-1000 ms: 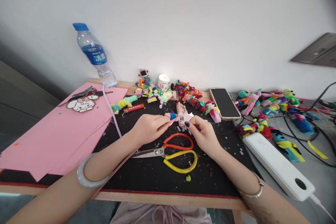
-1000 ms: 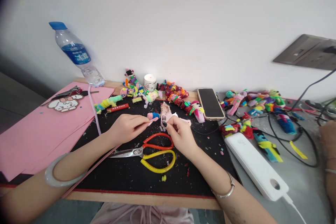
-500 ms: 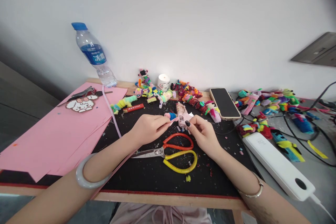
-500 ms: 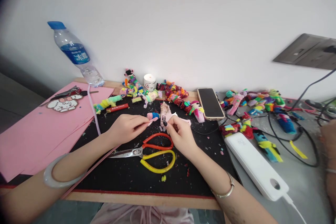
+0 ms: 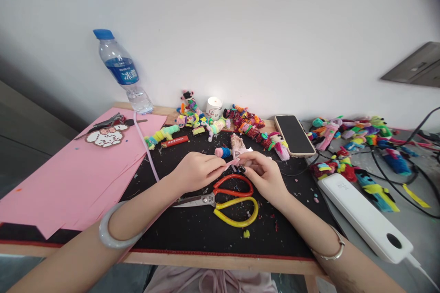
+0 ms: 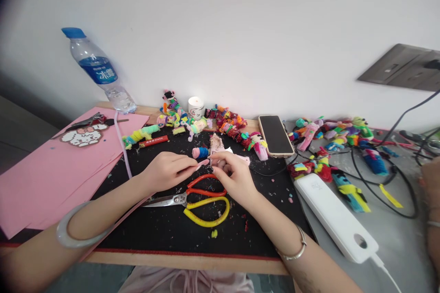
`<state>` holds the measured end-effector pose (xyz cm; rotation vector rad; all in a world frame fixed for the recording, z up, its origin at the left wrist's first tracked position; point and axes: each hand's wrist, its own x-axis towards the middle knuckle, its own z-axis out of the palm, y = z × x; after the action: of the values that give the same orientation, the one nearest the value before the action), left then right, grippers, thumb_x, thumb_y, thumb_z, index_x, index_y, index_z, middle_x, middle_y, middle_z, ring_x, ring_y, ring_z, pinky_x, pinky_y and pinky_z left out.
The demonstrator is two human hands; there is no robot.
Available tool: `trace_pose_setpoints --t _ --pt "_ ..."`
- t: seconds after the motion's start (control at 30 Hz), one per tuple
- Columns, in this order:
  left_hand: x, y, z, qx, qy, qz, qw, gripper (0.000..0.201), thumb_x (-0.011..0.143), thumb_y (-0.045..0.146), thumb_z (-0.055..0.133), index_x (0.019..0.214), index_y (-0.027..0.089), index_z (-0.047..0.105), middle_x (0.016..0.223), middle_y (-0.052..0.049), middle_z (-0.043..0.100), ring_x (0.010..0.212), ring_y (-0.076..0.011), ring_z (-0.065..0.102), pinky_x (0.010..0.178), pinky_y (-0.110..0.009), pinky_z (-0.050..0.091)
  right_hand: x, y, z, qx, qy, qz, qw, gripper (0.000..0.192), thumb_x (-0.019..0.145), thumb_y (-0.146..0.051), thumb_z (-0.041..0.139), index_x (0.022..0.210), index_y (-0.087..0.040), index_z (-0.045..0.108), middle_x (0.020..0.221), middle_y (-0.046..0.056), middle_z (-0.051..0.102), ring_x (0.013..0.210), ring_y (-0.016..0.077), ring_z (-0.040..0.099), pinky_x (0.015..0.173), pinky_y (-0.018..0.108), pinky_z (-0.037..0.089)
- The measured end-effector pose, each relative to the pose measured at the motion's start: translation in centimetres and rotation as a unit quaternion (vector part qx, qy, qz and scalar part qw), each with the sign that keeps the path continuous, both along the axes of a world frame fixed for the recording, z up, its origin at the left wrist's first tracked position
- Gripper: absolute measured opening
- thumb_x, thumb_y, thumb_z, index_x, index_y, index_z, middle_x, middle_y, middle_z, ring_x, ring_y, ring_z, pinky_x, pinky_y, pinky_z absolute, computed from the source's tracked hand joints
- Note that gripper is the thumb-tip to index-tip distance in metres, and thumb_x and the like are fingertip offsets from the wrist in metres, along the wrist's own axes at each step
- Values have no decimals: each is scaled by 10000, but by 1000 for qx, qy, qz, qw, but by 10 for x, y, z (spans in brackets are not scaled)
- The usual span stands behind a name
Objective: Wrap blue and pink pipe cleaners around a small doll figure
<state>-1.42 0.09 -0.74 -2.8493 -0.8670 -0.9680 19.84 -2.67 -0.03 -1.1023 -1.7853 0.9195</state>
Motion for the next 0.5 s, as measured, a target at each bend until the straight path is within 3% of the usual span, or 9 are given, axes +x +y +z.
trace_pose_setpoints --t 0.17,0.5 --pt "0 0 1 4 24 -6 1000 185 882 242 464 805 176 619 653 13 652 560 -95 588 537 -228 374 -1 -1 2 14 -55 27 998 252 836 -151 483 1044 -202 615 922 53 657 762 149 609 626 255 509" --pt "0 -1 0 9 32 -8 999 199 891 257 451 816 182 620 655 12 646 570 -96 583 544 -241 358 -2 1 5 -15 -54 39 998 231 846 -156 479 1020 -200 625 977 52 676 878 169 632 719 274 525"
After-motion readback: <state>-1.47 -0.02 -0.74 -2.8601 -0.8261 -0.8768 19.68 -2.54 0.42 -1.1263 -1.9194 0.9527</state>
